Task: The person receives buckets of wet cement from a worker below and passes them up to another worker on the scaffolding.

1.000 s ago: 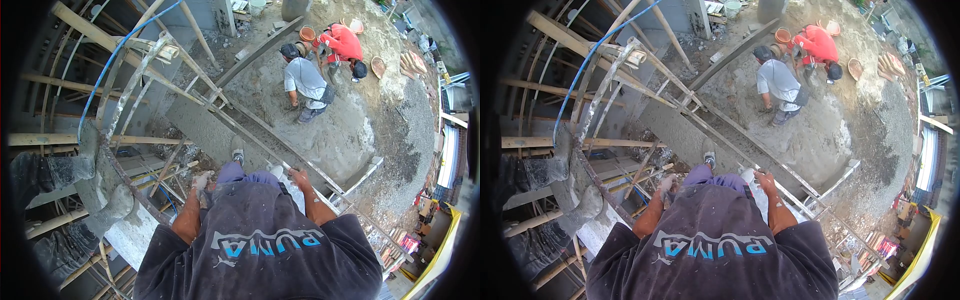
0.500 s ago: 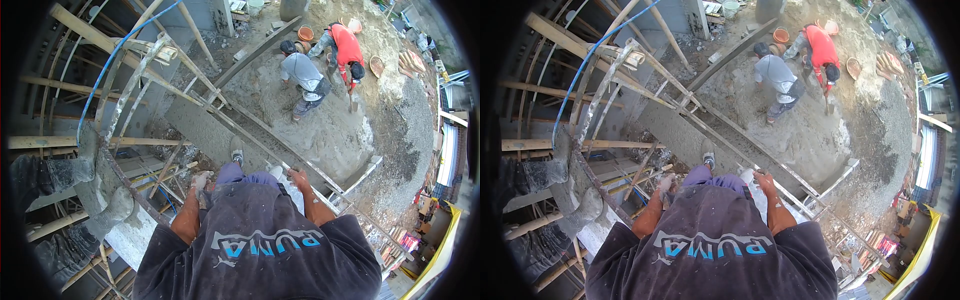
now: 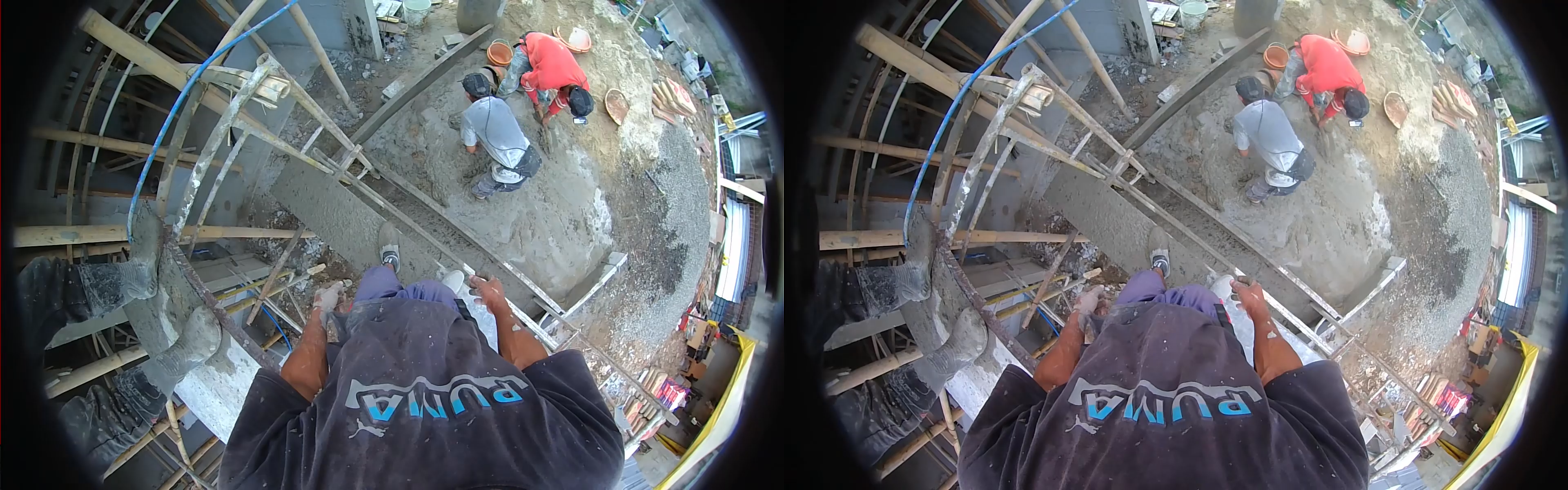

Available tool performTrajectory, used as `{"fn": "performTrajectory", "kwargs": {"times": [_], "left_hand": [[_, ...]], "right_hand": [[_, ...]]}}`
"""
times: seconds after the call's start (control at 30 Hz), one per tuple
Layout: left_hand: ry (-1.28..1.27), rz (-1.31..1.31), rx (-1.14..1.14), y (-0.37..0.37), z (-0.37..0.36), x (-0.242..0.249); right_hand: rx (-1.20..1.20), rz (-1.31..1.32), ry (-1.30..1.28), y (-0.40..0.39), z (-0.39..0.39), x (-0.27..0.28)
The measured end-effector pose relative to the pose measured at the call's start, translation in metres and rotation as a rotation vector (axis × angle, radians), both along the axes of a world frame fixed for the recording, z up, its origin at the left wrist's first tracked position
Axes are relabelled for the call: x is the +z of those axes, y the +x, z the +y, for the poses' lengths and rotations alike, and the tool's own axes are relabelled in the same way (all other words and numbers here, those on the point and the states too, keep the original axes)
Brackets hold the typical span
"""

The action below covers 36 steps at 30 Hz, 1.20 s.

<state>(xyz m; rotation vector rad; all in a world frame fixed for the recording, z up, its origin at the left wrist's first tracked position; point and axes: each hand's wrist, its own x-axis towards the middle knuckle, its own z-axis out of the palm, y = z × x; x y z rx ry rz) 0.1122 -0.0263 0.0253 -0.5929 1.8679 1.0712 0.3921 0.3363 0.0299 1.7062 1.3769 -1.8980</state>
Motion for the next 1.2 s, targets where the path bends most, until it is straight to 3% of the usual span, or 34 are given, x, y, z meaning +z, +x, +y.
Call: {"fn": "performTrajectory", "kwargs": {"times": [0.17,0.27,0.57,1.2], "left_hand": [[0.032,0.027,0.016,0.0,-0.008,-0.018],[0.028,-0.018,0.04,0.002,0.004,0.008],[0.02,-0.046,0.017,-0.001,-0.006,-0.009],[0.006,-0.037,-0.052,-0.004,-0.003,0.004]], "right_hand": [[0.004,0.016,-0.003,0.002,0.0,-0.005],[-0.009,0.017,0.012,0.005,-0.002,-0.01],[-0.025,0.009,-0.046,0.006,-0.002,-0.008],[-0.011,-0.006,-0.021,0.003,-0.004,-0.004]]}}
